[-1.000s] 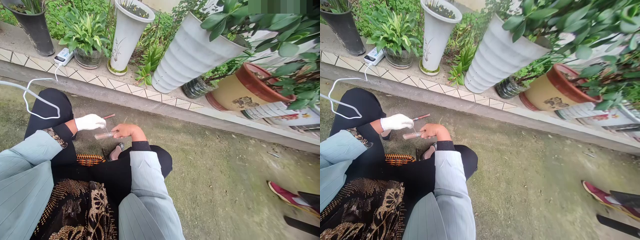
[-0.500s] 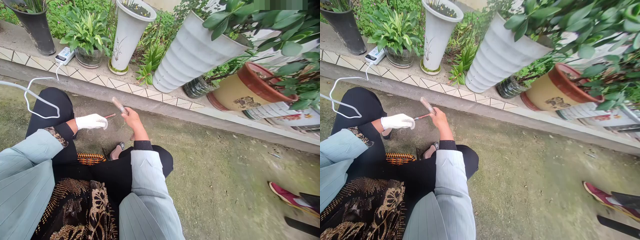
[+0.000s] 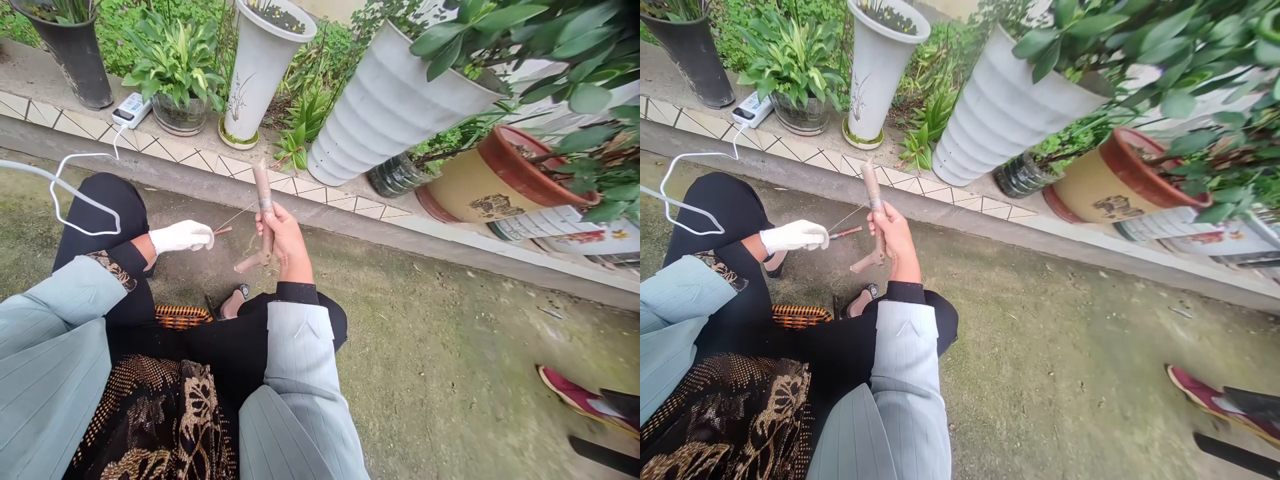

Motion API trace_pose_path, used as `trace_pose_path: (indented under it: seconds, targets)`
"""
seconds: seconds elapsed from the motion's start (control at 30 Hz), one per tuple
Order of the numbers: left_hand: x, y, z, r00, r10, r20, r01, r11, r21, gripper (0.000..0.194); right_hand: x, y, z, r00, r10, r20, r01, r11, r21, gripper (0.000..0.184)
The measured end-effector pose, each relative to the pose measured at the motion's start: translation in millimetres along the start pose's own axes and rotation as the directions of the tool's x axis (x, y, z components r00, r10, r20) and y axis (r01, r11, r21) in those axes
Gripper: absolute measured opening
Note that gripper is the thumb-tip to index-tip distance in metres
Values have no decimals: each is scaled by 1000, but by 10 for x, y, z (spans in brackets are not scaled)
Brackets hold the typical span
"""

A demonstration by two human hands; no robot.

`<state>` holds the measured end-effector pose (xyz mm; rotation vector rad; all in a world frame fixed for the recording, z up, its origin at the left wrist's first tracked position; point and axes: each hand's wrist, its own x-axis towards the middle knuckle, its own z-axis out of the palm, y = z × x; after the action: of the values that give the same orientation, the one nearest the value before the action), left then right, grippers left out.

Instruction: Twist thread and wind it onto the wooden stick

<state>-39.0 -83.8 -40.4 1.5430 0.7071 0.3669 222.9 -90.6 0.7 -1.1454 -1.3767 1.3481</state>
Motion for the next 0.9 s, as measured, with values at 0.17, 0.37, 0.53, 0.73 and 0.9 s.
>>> trace_pose_path:
  seconds: [0.17, 0.37, 0.53, 0.73, 0.9]
  targets:
    - [-39, 77, 63, 981, -8, 195, 26, 996, -89, 34, 109, 200, 58, 962, 153, -224, -255, 795, -550, 40]
    - [-64, 107, 26, 985, -28, 171, 34, 999, -30, 35, 69, 131, 174, 933, 353, -62, -155, 241, -958, 38]
    - [-72, 194, 60, 998, -10, 63, 0, 988, 154, 31, 57, 163, 310, 774, 618, 137, 59, 145, -988, 31]
    - [-25, 167, -63, 990, 54, -130, -12, 954, 300, 30, -93, -77, 243, 375, 638, 673, 30, 717, -696, 41]
    - [7, 73, -52, 999, 46, -17, -45, 996, 72, 41, -221, -321, -66, 830, 201, 521, -119, 975, -187, 56]
